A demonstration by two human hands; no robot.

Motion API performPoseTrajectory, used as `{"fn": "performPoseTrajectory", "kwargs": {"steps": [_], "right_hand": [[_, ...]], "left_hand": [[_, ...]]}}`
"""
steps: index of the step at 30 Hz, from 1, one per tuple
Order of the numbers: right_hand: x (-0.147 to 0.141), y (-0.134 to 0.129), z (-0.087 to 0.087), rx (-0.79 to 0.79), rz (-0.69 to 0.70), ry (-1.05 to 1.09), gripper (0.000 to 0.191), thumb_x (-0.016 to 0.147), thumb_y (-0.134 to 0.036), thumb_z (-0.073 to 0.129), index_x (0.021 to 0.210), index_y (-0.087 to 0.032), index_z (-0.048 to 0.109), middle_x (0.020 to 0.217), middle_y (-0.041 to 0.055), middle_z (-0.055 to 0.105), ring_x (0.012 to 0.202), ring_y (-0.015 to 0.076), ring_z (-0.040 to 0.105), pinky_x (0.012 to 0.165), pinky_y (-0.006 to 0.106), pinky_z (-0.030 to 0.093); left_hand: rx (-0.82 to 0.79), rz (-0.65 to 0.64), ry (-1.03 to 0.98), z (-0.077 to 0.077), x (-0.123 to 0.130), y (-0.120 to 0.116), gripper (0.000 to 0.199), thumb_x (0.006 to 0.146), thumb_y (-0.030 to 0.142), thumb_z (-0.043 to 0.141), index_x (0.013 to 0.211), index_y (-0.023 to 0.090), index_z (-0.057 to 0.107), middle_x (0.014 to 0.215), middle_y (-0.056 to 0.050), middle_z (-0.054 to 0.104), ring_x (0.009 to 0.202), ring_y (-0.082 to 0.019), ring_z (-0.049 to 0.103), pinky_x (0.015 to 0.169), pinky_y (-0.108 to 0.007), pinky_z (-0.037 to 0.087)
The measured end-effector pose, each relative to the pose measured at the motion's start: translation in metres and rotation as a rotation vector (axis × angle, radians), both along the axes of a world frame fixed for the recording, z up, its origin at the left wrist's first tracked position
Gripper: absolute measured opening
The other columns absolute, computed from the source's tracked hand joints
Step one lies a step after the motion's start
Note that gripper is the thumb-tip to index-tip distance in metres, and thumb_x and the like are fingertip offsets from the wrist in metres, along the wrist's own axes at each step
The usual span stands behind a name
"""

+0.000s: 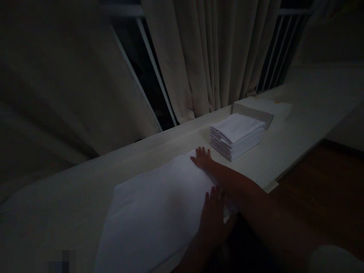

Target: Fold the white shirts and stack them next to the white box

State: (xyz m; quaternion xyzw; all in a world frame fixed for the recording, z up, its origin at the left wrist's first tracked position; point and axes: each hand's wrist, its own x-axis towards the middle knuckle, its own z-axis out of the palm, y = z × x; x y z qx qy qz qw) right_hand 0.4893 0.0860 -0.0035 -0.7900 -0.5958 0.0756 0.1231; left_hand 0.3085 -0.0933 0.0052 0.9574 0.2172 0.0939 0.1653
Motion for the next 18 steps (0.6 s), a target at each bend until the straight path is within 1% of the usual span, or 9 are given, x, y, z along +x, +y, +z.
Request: {"fn": "performPoseTrajectory", "kwargs": {"steps": [2, 4, 6, 7, 9, 10, 12, 15, 18], "right_hand": [[-0.018, -0.01, 0.01, 0.096, 0.111, -0.04, 0.074, 0.096, -0.061, 0.016, 0.151, -0.013, 0.019, 0.158, 0.0131, 0.01, 0.145, 0.0323, 0.001, 0.113, 0.057, 0.0], [-0.05, -0.026, 0.011, 0.178, 0.348, -0.061, 0.065, 0.097, -0.058, 0.019, 0.151, -0.022, 0.023, 0.158, 0.0064, 0.014, 0.145, 0.0284, 0.003, 0.114, 0.055, 0.002], [-0.089, -0.044, 0.003, 0.201, 0.712, -0.041, 0.06, 0.097, -0.057, 0.024, 0.149, -0.027, 0.026, 0.157, 0.0042, 0.021, 0.145, 0.0261, 0.011, 0.114, 0.053, 0.01], [-0.107, -0.051, -0.004, 0.203, 0.852, -0.024, 0.06, 0.097, -0.059, 0.025, 0.149, -0.028, 0.028, 0.156, 0.004, 0.023, 0.144, 0.026, 0.014, 0.114, 0.053, 0.012], [-0.137, -0.059, -0.018, 0.179, 1.013, 0.008, 0.063, 0.095, -0.062, 0.027, 0.147, -0.028, 0.03, 0.154, 0.0052, 0.028, 0.143, 0.0273, 0.019, 0.113, 0.055, 0.015], [-0.146, -0.058, -0.024, 0.164, 1.048, 0.015, 0.064, 0.094, -0.064, 0.027, 0.147, -0.028, 0.031, 0.154, 0.0058, 0.029, 0.143, 0.0281, 0.02, 0.113, 0.056, 0.015], [-0.153, -0.045, -0.031, 0.141, 1.05, 0.015, 0.064, 0.094, -0.065, 0.027, 0.147, -0.029, 0.031, 0.154, 0.0057, 0.028, 0.143, 0.0282, 0.018, 0.113, 0.056, 0.012], [-0.148, -0.006, -0.032, 0.137, 0.921, 0.007, 0.063, 0.095, -0.063, 0.026, 0.147, -0.029, 0.031, 0.156, 0.0044, 0.024, 0.144, 0.0264, 0.016, 0.115, 0.051, 0.01], [-0.14, 0.034, -0.029, 0.13, 0.771, 0.004, 0.064, 0.095, -0.064, 0.024, 0.147, -0.027, 0.032, 0.155, 0.0056, 0.025, 0.143, 0.0265, 0.019, 0.115, 0.048, 0.014]], "left_hand": [[0.045, 0.068, 0.024, 0.005, -0.024, 0.015, 0.067, 0.091, 0.055, 0.028, 0.149, 0.023, 0.02, 0.159, -0.006, 0.016, 0.146, -0.026, 0.011, 0.118, -0.055, 0.02], [0.109, 0.103, 0.068, 0.006, -0.056, 0.031, 0.062, 0.091, 0.055, 0.031, 0.147, 0.028, 0.028, 0.158, -0.004, 0.022, 0.146, -0.028, 0.015, 0.116, -0.057, 0.021], [0.157, 0.096, 0.118, 0.003, -0.088, 0.042, 0.066, 0.086, 0.061, 0.038, 0.146, 0.034, 0.028, 0.157, -0.003, 0.025, 0.145, -0.031, 0.017, 0.114, -0.061, 0.022], [0.17, 0.088, 0.143, -0.001, -0.102, 0.045, 0.07, 0.084, 0.064, 0.041, 0.146, 0.036, 0.027, 0.156, -0.003, 0.026, 0.144, -0.033, 0.019, 0.113, -0.062, 0.024], [0.184, 0.088, 0.18, -0.01, -0.121, 0.045, 0.074, 0.082, 0.066, 0.042, 0.147, 0.038, 0.02, 0.156, -0.003, 0.028, 0.143, -0.034, 0.022, 0.111, -0.062, 0.026], [0.189, 0.095, 0.193, -0.014, -0.126, 0.043, 0.075, 0.083, 0.067, 0.04, 0.148, 0.039, 0.017, 0.156, -0.004, 0.027, 0.143, -0.034, 0.023, 0.111, -0.062, 0.026], [0.203, 0.118, 0.204, -0.02, -0.129, 0.039, 0.073, 0.084, 0.065, 0.038, 0.148, 0.039, 0.013, 0.157, -0.003, 0.023, 0.143, -0.033, 0.021, 0.111, -0.063, 0.023], [0.204, 0.118, 0.208, -0.022, -0.127, 0.034, 0.072, 0.086, 0.065, 0.035, 0.148, 0.04, 0.01, 0.159, -0.002, 0.014, 0.145, -0.033, 0.013, 0.112, -0.064, 0.019], [0.169, 0.122, 0.209, -0.018, -0.125, 0.034, 0.072, 0.086, 0.066, 0.033, 0.148, 0.041, 0.008, 0.16, 0.0, 0.009, 0.146, -0.032, 0.008, 0.113, -0.064, 0.017]]}}
